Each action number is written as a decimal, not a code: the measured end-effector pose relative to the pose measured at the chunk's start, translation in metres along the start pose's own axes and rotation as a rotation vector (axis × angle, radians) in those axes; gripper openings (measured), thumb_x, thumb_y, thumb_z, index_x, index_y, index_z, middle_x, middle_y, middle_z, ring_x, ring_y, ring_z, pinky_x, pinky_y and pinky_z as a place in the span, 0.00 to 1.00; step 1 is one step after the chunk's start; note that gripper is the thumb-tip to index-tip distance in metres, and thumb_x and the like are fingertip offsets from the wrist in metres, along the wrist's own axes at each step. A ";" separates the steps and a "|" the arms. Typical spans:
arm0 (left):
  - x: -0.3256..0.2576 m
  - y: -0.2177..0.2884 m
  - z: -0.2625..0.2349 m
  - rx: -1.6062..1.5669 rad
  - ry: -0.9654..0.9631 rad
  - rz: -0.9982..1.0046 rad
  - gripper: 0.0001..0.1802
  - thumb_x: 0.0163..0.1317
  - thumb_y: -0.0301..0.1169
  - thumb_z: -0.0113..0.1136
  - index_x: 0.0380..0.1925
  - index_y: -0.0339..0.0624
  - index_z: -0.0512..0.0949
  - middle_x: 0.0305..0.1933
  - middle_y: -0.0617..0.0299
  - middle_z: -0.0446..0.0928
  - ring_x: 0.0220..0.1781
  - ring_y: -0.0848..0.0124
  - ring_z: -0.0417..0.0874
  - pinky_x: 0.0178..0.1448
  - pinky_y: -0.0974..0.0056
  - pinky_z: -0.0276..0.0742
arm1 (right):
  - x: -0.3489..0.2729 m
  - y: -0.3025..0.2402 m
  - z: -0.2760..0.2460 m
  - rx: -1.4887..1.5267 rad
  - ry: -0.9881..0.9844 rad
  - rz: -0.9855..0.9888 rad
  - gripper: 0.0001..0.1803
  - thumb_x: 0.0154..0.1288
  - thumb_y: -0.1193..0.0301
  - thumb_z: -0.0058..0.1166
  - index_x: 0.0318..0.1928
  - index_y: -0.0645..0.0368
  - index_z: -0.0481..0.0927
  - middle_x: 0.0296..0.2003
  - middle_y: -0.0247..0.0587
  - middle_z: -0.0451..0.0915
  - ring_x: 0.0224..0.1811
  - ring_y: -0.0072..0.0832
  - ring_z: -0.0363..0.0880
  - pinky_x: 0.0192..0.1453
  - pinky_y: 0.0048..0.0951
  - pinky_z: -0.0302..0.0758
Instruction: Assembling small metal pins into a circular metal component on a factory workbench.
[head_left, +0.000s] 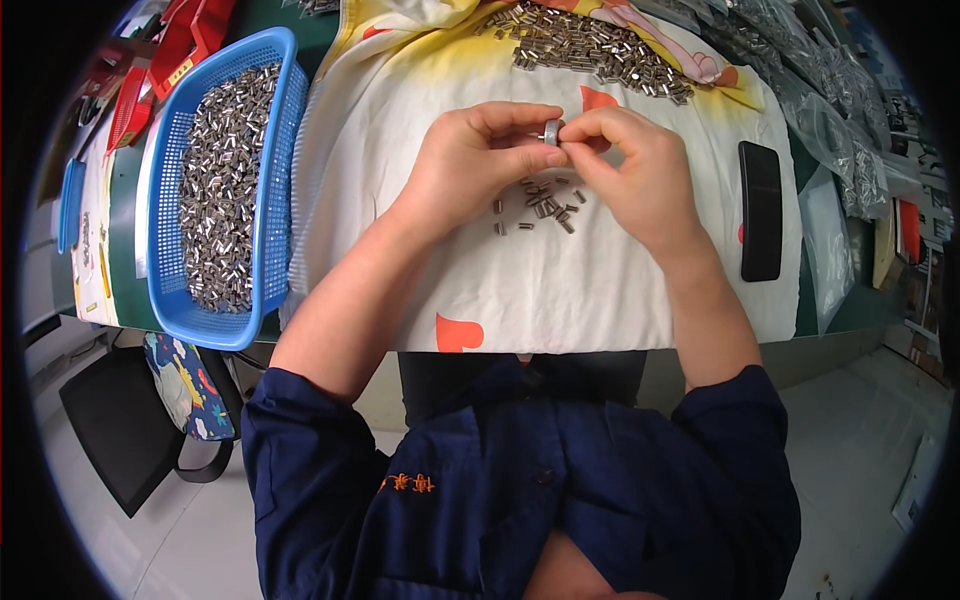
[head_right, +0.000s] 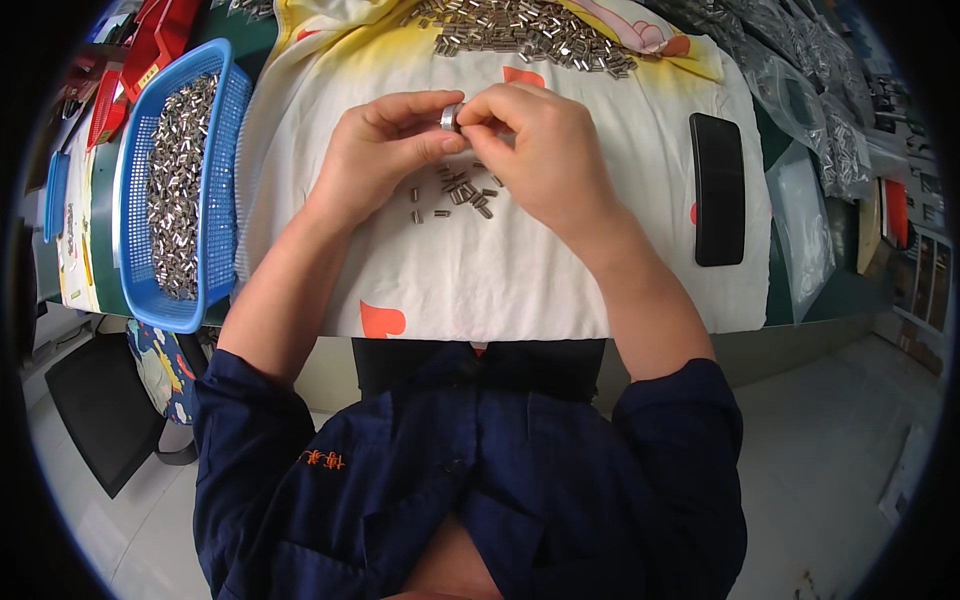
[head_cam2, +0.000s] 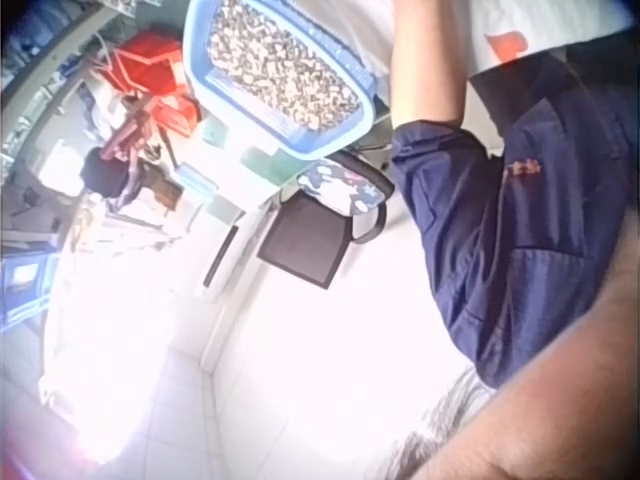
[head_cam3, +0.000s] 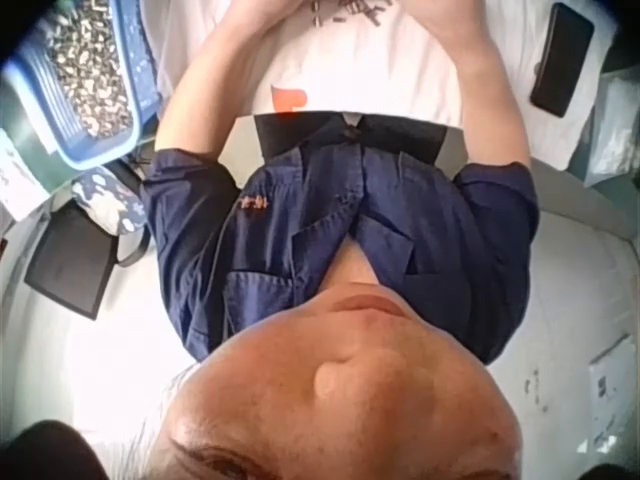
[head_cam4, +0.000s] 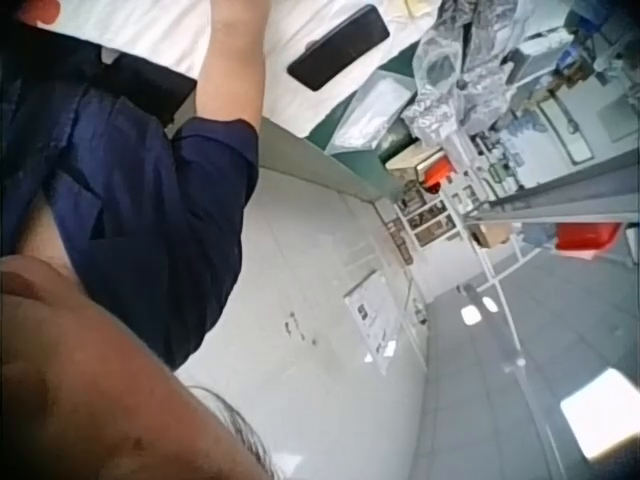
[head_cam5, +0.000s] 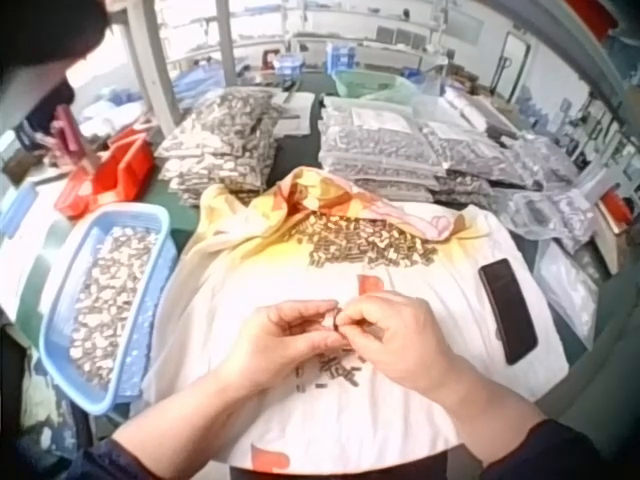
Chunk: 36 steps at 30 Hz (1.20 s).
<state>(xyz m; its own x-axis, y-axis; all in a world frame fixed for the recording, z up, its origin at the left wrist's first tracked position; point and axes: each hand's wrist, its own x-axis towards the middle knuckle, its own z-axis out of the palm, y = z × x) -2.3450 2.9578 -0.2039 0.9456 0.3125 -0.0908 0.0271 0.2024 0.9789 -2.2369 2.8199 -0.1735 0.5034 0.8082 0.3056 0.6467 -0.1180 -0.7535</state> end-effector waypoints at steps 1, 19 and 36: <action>0.001 0.000 -0.001 -0.011 -0.002 -0.001 0.19 0.54 0.24 0.62 0.46 0.31 0.74 0.39 0.58 0.79 0.39 0.77 0.79 0.46 0.73 0.76 | 0.001 0.000 -0.002 0.104 -0.025 0.081 0.06 0.51 0.77 0.57 0.31 0.63 0.77 0.23 0.34 0.77 0.27 0.19 0.76 0.31 0.21 0.72; -0.004 0.011 0.004 -0.098 -0.107 -0.091 0.19 0.54 0.24 0.61 0.47 0.32 0.73 0.40 0.61 0.78 0.42 0.77 0.78 0.50 0.72 0.74 | 0.047 0.060 -0.005 -0.674 0.023 0.060 0.05 0.54 0.70 0.52 0.28 0.58 0.78 0.27 0.41 0.77 0.33 0.38 0.75 0.39 0.37 0.72; 0.002 0.003 -0.002 -0.232 -0.036 -0.028 0.20 0.55 0.24 0.61 0.48 0.31 0.72 0.41 0.59 0.77 0.42 0.75 0.78 0.50 0.72 0.74 | 0.004 0.020 0.000 0.379 -0.064 0.188 0.04 0.55 0.78 0.54 0.32 0.64 0.77 0.27 0.28 0.77 0.28 0.16 0.73 0.34 0.18 0.71</action>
<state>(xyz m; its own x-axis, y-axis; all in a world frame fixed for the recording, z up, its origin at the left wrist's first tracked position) -2.3439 2.9605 -0.2015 0.9566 0.2712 -0.1067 -0.0179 0.4201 0.9073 -2.2218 2.8209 -0.1869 0.5478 0.8287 0.1148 0.2853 -0.0560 -0.9568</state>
